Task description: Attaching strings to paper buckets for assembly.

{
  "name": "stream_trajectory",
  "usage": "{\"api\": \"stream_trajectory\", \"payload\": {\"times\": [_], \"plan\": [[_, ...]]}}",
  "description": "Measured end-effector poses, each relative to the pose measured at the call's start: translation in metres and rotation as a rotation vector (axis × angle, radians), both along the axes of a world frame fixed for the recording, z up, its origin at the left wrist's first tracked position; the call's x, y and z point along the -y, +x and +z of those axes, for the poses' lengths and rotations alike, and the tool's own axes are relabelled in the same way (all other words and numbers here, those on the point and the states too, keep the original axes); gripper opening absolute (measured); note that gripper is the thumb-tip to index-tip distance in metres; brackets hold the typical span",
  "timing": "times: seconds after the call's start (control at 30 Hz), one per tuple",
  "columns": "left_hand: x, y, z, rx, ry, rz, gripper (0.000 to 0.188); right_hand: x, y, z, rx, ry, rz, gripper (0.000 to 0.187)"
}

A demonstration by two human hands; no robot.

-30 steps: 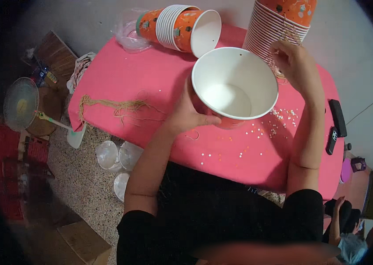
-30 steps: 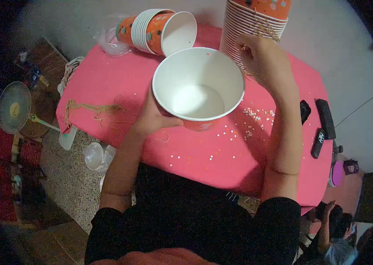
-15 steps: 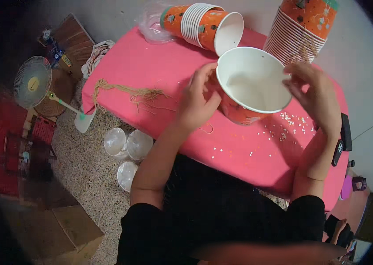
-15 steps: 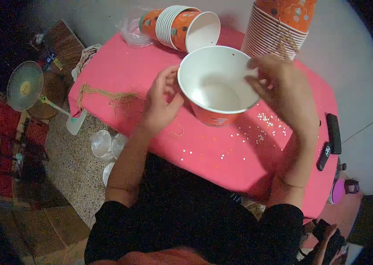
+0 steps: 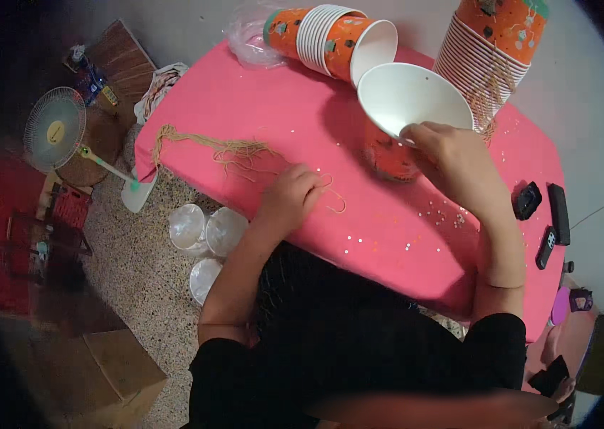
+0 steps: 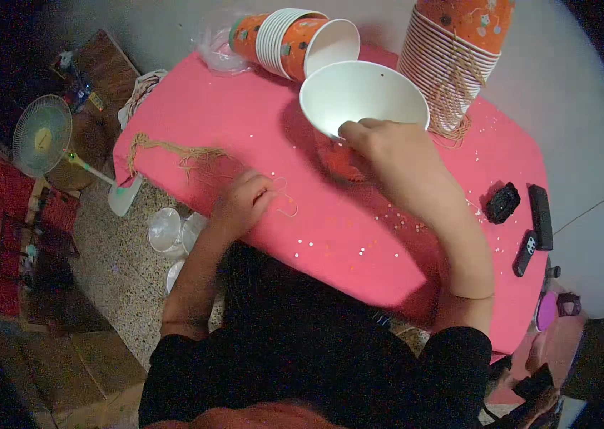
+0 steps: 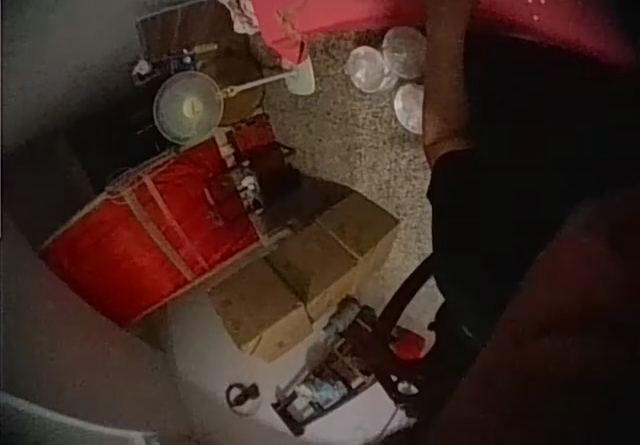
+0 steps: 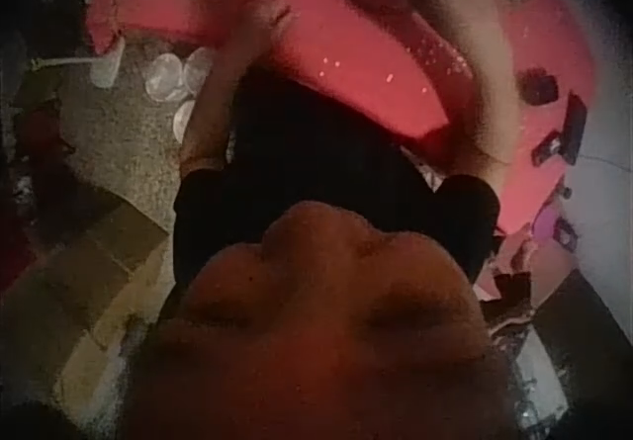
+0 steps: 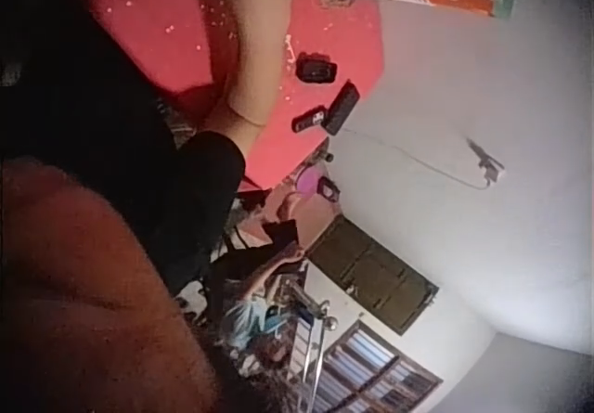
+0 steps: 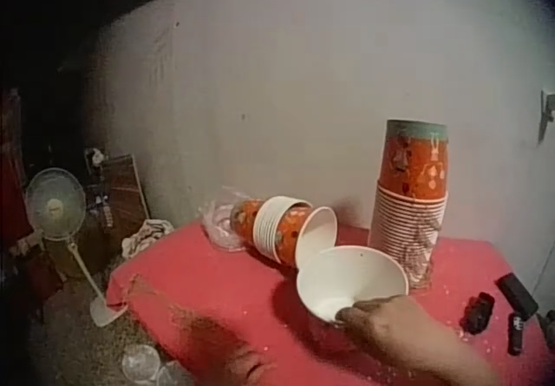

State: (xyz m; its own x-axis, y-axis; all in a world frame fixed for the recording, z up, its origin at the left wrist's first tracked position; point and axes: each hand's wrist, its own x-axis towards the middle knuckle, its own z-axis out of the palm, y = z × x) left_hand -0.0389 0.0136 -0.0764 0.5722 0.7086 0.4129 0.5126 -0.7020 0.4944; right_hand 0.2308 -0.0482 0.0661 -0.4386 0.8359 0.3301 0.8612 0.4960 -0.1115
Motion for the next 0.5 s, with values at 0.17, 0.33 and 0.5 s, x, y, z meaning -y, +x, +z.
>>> {"api": "stream_trajectory", "payload": {"times": [0.17,0.33,0.5], "plan": [[-0.008,0.003,0.011,0.426,-0.241,0.072,0.013,0.005,-0.019,0.006,-0.159,0.290,0.059,0.017],[-0.006,0.000,0.042,0.728,-0.548,-0.054,0.012,0.009,-0.037,-0.011,-0.297,0.074,0.263,0.015],[0.000,0.002,0.040,0.749,-0.591,-0.139,0.011,0.001,-0.056,-0.039,-0.487,-0.015,0.185,0.018]]}}
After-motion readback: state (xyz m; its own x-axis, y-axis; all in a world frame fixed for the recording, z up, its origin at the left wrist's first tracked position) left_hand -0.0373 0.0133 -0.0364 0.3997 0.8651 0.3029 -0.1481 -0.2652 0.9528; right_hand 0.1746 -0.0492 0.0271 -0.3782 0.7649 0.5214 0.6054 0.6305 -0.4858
